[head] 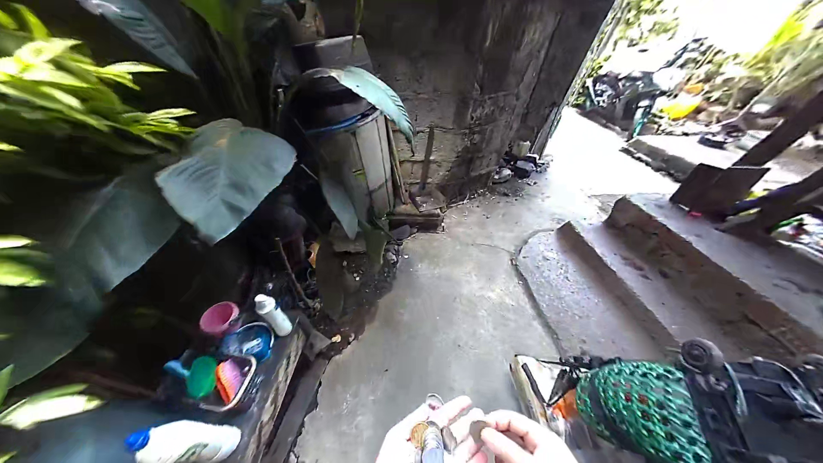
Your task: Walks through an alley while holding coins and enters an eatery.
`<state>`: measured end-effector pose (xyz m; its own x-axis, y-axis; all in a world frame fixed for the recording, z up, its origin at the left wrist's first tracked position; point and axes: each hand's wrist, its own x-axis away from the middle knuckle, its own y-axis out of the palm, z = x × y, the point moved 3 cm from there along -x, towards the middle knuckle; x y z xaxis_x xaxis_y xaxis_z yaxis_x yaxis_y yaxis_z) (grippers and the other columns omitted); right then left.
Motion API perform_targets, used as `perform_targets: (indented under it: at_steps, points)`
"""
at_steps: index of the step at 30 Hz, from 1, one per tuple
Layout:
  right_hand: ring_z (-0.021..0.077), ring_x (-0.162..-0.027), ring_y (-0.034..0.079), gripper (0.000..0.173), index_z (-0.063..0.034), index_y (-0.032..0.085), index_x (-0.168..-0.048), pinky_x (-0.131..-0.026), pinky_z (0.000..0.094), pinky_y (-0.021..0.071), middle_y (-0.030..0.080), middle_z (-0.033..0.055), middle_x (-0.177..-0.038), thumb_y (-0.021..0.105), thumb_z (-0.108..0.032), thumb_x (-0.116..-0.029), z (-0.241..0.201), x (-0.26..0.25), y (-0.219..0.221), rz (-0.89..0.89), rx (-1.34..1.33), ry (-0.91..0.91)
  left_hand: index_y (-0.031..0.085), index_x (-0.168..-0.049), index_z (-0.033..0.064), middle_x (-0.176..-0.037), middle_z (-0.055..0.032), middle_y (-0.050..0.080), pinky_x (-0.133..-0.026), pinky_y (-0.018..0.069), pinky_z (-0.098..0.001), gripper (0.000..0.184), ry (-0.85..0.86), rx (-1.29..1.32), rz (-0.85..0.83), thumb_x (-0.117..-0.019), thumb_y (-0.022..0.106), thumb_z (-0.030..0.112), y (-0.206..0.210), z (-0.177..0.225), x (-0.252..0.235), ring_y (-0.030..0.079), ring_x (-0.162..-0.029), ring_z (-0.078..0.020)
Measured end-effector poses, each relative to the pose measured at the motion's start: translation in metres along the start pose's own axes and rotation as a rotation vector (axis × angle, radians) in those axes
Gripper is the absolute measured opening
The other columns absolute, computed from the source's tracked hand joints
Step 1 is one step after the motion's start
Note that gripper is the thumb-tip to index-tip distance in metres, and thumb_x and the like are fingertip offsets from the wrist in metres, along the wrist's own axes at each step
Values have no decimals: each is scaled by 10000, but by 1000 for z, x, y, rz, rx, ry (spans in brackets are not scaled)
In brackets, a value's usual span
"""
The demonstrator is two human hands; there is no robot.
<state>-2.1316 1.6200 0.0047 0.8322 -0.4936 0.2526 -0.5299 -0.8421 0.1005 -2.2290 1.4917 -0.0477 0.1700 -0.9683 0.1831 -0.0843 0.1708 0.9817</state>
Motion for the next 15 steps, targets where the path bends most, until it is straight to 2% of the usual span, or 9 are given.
perform_targets:
  at_steps: [3, 6, 8, 9, 10, 11, 12, 14, 15]
  points:
    - [82, -737, 670, 310, -180, 671, -885, -655, 245, 555, 727, -6, -891, 381, -98, -959, -16, -92, -60, -163, -436, 112, 535, -1440, 30, -1422, -202, 601, -1133, 441, -465, 604, -32, -16, -9, -1072, 179, 351, 12, 44, -87, 557, -1353, -347]
    - [92, -685, 680, 399, -191, 692, -830, -561, 236, 548, 737, 0, -863, 313, -165, -954, -49, -172, -104, -142, -494, 187, 536, -1439, 30, -1429, -194, 597, -1129, 443, -473, 616, -57, -45, 41, -1075, 168, 363, 43, 86, -172, 556, -1354, -344]
    - [13, -555, 584, 297, -140, 652, -853, -480, 173, 468, 674, -52, -728, 405, -98, -1014, -78, -217, -122, -51, -255, 134, 542, -1432, 38, -1429, -187, 600, -1124, 450, -475, 611, -62, -53, 66, -1077, 158, 355, 67, 112, -228, 563, -1348, -344]
    - [-18, -536, 542, 194, -107, 685, -900, -491, 161, 444, 652, -75, -701, 524, -62, -996, -91, -239, -129, -46, -86, 17, 540, -1430, 39, -1429, -188, 599, -1117, 458, -475, 604, -57, -50, 59, -1081, 157, 350, 77, 125, -255, 568, -1342, -346]
    - [-26, -578, 553, 100, -66, 727, -971, -548, 166, 470, 678, -67, -750, 629, -52, -959, -102, -260, -135, -71, 106, -138, 541, -1434, 44, -1430, -188, 599, -1111, 465, -475, 595, -59, -35, 41, -1078, 170, 344, 83, 137, -281, 571, -1338, -349]
    - [9, -642, 597, 151, -19, 757, -1065, -621, 203, 517, 727, -4, -830, 693, -74, -941, -111, -281, -141, -119, 314, -300, 535, -1442, 55, -1441, -185, 592, -1110, 466, -469, 588, -70, -21, 8, -1069, 182, 340, 88, 148, -307, 565, -1345, -347]
    - [100, -665, 637, 227, -10, 764, -1141, -650, 294, 549, 756, 81, -874, 714, -104, -940, -117, -304, -147, -156, 521, -438, 536, -1450, 64, -1448, -183, 588, -1108, 465, -460, 588, -86, -13, -24, -1059, 199, 345, 92, 158, -332, 562, -1350, -340]
    - [274, -666, 704, 282, -77, 769, -1208, -632, 479, 588, 743, 156, -830, 709, -150, -942, -123, -346, -163, -169, 809, -592, 525, -1467, 78, -1466, -177, 576, -1104, 465, -441, 596, -124, -26, -50, -1050, 207, 362, 100, 178, -380, 551, -1366, -325]
    - [296, -658, 704, 263, -104, 783, -1189, -617, 494, 583, 730, 159, -796, 709, -166, -945, -126, -367, -174, -142, 845, -622, 523, -1471, 75, -1469, -181, 572, -1103, 466, -437, 597, -146, -38, -49, -1048, 215, 361, 103, 188, -404, 549, -1368, -325]
